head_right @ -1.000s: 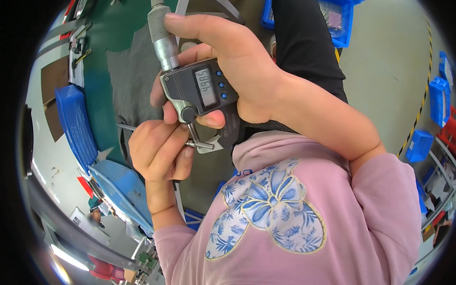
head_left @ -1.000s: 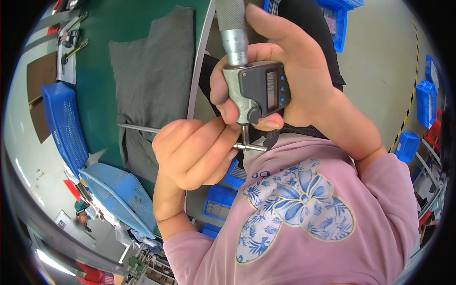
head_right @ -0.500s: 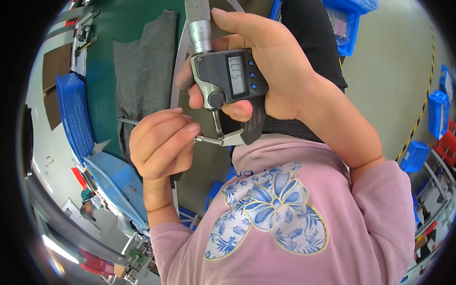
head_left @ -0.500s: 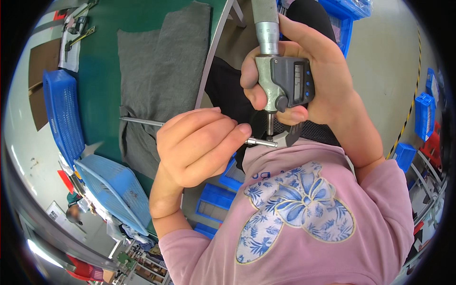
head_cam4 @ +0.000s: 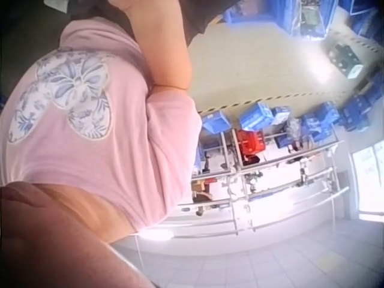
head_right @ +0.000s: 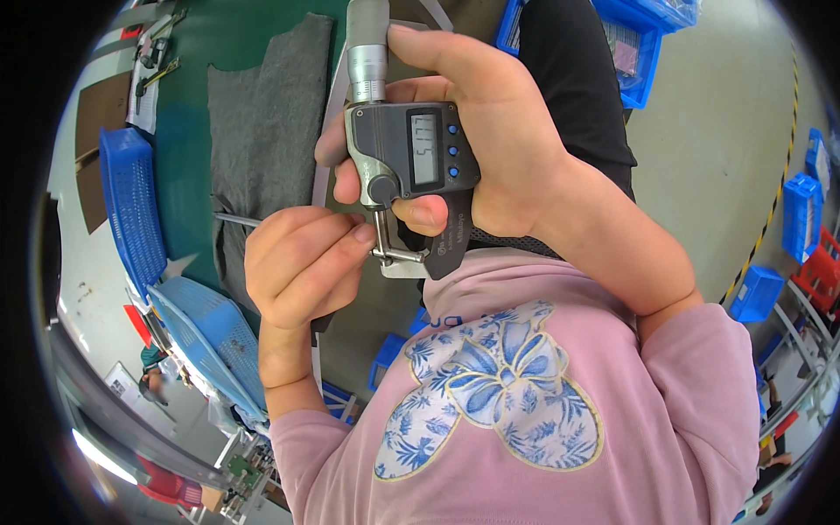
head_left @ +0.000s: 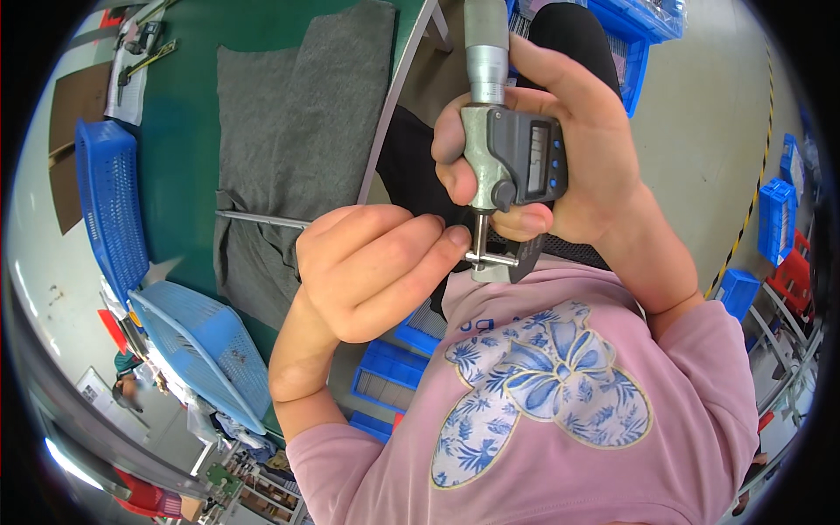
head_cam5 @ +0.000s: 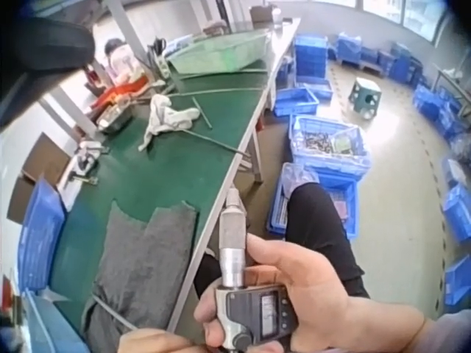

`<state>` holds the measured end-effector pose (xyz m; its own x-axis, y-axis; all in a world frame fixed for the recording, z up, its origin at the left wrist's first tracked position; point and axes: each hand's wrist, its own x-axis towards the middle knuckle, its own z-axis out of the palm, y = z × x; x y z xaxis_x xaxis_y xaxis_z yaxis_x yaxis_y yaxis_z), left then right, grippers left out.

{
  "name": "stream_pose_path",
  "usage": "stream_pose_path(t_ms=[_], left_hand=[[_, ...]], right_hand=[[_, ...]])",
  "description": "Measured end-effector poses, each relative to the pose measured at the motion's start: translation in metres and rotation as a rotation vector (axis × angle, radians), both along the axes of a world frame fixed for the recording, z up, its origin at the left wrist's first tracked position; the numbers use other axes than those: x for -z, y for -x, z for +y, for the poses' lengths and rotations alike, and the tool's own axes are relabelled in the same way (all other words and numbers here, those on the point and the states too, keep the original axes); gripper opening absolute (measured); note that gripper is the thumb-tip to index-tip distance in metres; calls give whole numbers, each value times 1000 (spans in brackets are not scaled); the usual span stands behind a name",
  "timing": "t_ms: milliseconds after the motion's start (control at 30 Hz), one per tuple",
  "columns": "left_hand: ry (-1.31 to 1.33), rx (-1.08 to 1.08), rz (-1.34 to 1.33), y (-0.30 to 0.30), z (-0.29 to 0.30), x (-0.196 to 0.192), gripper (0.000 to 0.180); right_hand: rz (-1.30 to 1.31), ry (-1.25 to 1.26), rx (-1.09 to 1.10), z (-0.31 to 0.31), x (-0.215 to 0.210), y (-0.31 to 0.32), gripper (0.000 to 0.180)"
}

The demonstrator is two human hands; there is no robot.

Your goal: The recorder uses a digital micrometer to measure the diameter of metal rods and a small file to smooth the ends.

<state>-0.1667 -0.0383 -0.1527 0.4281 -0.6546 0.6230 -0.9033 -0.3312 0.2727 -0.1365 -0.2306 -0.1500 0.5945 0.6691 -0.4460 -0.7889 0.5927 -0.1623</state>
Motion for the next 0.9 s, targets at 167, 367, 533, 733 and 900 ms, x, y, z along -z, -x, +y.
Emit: stream_pose_path(t_ms=[167, 367, 533, 733, 900], left_hand=[[8, 4, -13, 0, 0, 1, 26], [0, 3, -19, 0, 1, 1, 27], [-44, -17, 32, 1, -1, -5, 28], [-41, -50, 48, 5, 0, -6, 24], [-12, -83, 84, 8, -2, -6, 20]], right_hand=[[-48, 13, -12, 0, 2, 0, 71], [-81, -7, -21, 0, 5, 0, 73], [2, -21, -23, 0, 1, -1, 74], [-107, 3, -22, -2, 3, 1, 52], [-182, -4, -66, -3, 6, 2, 53]])
